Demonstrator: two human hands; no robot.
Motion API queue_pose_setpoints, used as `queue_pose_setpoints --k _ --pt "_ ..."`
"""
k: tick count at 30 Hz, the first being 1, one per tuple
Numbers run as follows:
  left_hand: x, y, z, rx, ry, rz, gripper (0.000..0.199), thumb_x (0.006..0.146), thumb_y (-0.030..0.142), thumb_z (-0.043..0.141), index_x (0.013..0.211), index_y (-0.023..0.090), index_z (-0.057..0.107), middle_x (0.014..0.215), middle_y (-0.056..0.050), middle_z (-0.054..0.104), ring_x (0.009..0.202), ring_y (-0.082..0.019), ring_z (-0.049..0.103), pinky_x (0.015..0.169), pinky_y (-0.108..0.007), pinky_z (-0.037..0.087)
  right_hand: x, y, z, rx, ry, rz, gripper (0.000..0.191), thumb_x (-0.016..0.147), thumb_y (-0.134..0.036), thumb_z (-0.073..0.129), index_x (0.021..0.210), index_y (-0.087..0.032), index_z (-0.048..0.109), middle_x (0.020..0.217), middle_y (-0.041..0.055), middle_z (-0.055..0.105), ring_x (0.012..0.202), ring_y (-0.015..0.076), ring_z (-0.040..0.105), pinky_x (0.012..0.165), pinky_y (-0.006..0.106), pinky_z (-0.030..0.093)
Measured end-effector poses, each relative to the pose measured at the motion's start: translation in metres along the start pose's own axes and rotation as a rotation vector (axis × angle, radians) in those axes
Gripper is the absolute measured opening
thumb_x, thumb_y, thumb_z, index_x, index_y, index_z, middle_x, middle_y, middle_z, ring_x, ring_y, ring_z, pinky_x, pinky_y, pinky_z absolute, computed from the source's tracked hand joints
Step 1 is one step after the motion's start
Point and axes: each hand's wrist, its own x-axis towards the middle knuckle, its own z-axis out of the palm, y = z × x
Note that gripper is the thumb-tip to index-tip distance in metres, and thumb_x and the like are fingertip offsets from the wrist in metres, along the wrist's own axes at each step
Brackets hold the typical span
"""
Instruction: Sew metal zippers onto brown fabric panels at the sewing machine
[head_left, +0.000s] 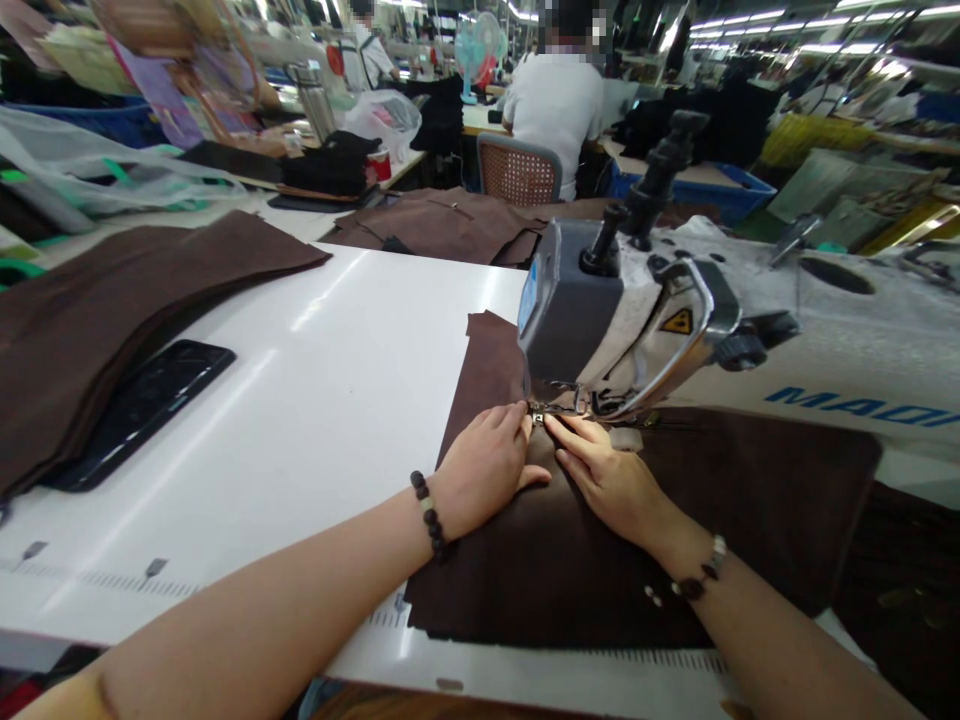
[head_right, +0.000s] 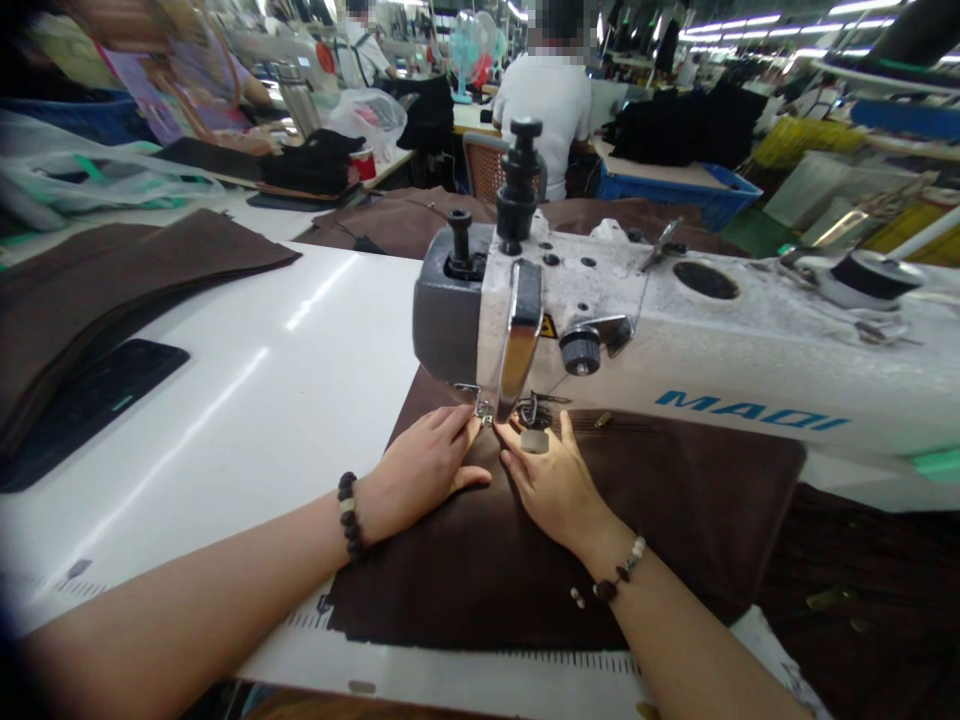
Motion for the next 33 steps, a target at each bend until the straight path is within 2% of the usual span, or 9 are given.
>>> queue_pose_setpoints --k 19,25,33 --pt "0.0044 -0.0039 -0.0005 0.02 -0.011 0.005 0.057 0.076 0.055 0.055 0.102 0.004 0.054 0.108 -0.017 0.052 0.1 -0.026 0.048 0.087 -0.034 0.042 0.0043 0.005 0.0045 0.036 -0.025 0.026 0.04 0.091 -0.028 0.031 0.129 -0.022 0.042 0.129 0.0062 0.047 0.118 0.0209 0.044 0.102 0.047 0.032" --pt "0.0059 -0.0045 0.0009 0.028 0.003 0.007 0.055 0.076 0.054 0.056 0.1 0.004 0.055 0.108 -0.016 0.052 0.1 -0.025 0.048 0.087 -0.034 0.041 0.0056 0.0087 0.0063 0.039 0.025 -0.009 0.038 0.09 -0.028 0.033 0.126 -0.023 0.046 0.124 0.0074 0.051 0.113 0.0205 0.048 0.101 0.047 0.032" --pt "0.0026 -0.0041 0.0 0.029 -0.016 0.008 0.059 0.076 0.055 0.055 0.107 0.004 0.053 0.11 -0.015 0.051 0.1 -0.025 0.048 0.088 -0.033 0.04 0.0026 0.0039 0.004 0.063 0.015 -0.014 0.038 0.09 -0.027 0.034 0.125 -0.023 0.046 0.123 0.0065 0.052 0.113 0.0219 0.048 0.098 0.047 0.035"
